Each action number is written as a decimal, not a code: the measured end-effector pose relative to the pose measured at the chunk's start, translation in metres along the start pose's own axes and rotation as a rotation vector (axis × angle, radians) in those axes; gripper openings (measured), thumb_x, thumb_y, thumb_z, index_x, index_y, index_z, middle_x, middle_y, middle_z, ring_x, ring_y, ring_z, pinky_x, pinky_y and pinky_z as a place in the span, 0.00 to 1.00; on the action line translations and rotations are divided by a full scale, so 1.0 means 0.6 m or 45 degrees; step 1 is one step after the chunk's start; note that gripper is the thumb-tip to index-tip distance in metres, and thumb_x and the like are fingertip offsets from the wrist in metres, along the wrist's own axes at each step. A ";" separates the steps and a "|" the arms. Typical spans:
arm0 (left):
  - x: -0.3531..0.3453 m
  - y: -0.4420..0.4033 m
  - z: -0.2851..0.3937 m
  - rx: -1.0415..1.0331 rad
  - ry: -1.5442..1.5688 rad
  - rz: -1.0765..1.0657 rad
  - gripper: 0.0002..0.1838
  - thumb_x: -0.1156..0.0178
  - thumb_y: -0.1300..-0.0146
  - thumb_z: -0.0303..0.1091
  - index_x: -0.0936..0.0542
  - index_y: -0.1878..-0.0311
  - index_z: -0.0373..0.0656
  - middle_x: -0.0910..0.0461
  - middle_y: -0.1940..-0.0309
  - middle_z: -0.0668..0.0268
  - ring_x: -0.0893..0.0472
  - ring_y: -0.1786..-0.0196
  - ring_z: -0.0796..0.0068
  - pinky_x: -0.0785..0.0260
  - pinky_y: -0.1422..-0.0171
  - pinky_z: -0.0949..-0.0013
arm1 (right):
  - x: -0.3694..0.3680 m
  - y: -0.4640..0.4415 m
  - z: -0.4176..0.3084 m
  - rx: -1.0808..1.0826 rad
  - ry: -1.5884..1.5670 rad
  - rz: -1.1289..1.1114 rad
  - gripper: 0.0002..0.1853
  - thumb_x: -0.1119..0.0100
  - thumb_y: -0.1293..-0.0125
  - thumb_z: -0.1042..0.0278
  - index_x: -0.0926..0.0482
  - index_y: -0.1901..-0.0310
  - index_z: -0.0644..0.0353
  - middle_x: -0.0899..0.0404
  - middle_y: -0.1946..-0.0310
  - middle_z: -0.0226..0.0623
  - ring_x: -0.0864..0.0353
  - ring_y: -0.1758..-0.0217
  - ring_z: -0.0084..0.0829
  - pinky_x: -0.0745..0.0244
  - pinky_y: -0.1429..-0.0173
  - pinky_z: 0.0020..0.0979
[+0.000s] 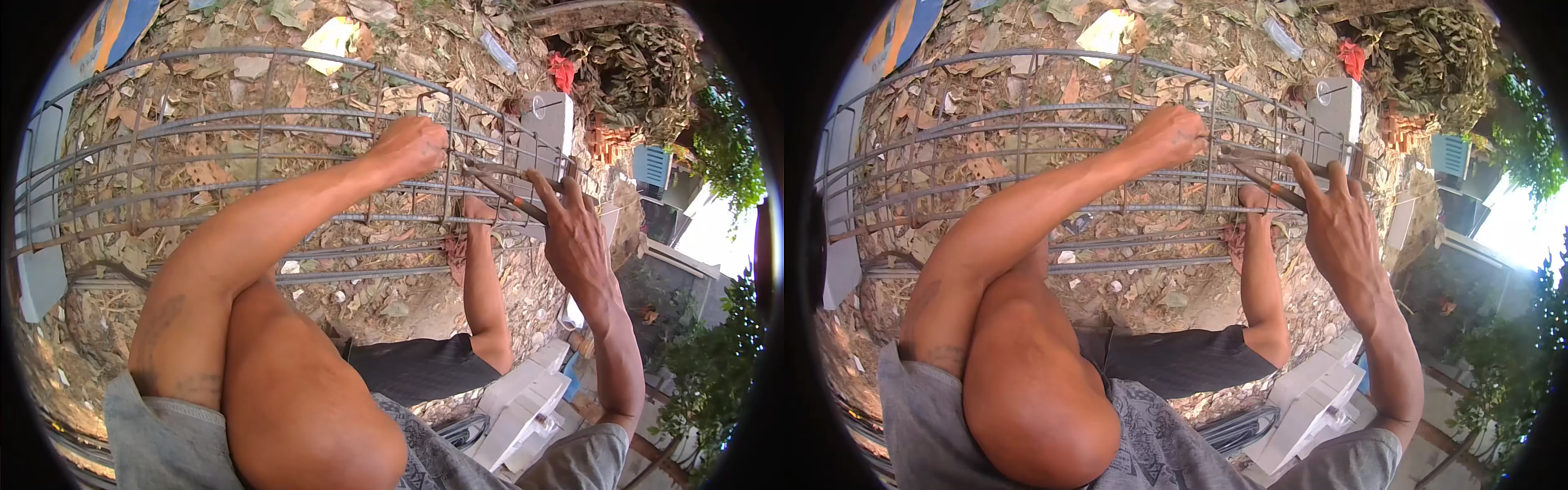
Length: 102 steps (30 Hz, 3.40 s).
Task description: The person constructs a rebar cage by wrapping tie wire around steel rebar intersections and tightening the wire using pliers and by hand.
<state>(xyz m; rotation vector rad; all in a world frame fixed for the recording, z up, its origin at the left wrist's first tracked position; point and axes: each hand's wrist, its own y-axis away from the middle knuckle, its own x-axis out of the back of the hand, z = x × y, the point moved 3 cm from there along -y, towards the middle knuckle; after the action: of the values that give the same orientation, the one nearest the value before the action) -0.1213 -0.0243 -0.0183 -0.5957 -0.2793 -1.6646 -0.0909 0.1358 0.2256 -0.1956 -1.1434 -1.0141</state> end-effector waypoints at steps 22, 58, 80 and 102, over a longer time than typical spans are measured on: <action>-0.002 0.003 -0.003 -0.132 0.032 0.211 0.11 0.33 0.43 0.31 0.16 0.76 0.31 0.20 0.77 0.41 0.15 0.70 0.39 0.23 0.63 0.45 | -0.011 -0.140 0.024 0.295 0.383 -0.091 0.12 0.40 0.28 0.67 0.14 0.45 0.47 0.15 0.64 0.39 0.12 0.57 0.45 0.19 0.52 0.48; -0.005 0.010 -0.003 -0.128 0.111 0.261 0.04 0.41 0.55 0.22 0.19 0.80 0.33 0.19 0.79 0.42 0.16 0.75 0.42 0.25 0.70 0.46 | -0.028 -0.174 0.071 -0.229 -0.621 -1.048 0.30 0.24 0.36 0.56 0.20 0.39 0.68 0.13 0.73 0.39 0.13 0.78 0.29 0.20 0.72 0.30; 0.004 0.007 0.001 -0.064 0.079 0.158 0.05 0.41 0.53 0.22 0.16 0.77 0.34 0.18 0.76 0.42 0.14 0.71 0.41 0.23 0.66 0.47 | -0.061 -0.134 0.076 -0.213 -0.231 -0.855 0.29 0.28 0.33 0.41 0.15 0.55 0.67 0.16 0.76 0.40 0.11 0.72 0.40 0.16 0.65 0.39; -0.004 0.004 -0.001 -0.185 0.068 0.324 0.05 0.40 0.51 0.22 0.18 0.79 0.33 0.20 0.79 0.41 0.16 0.75 0.41 0.25 0.70 0.46 | -0.070 -0.128 0.109 -0.358 -1.188 -1.338 0.32 0.42 0.24 0.37 0.22 0.42 0.65 0.15 0.70 0.37 0.15 0.77 0.26 0.21 0.75 0.28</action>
<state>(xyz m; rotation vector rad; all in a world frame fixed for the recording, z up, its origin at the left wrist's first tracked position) -0.1187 -0.0231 -0.0205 -0.6655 -0.0414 -1.4597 -0.1935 0.1556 0.1939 -0.3156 -2.0246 -2.1436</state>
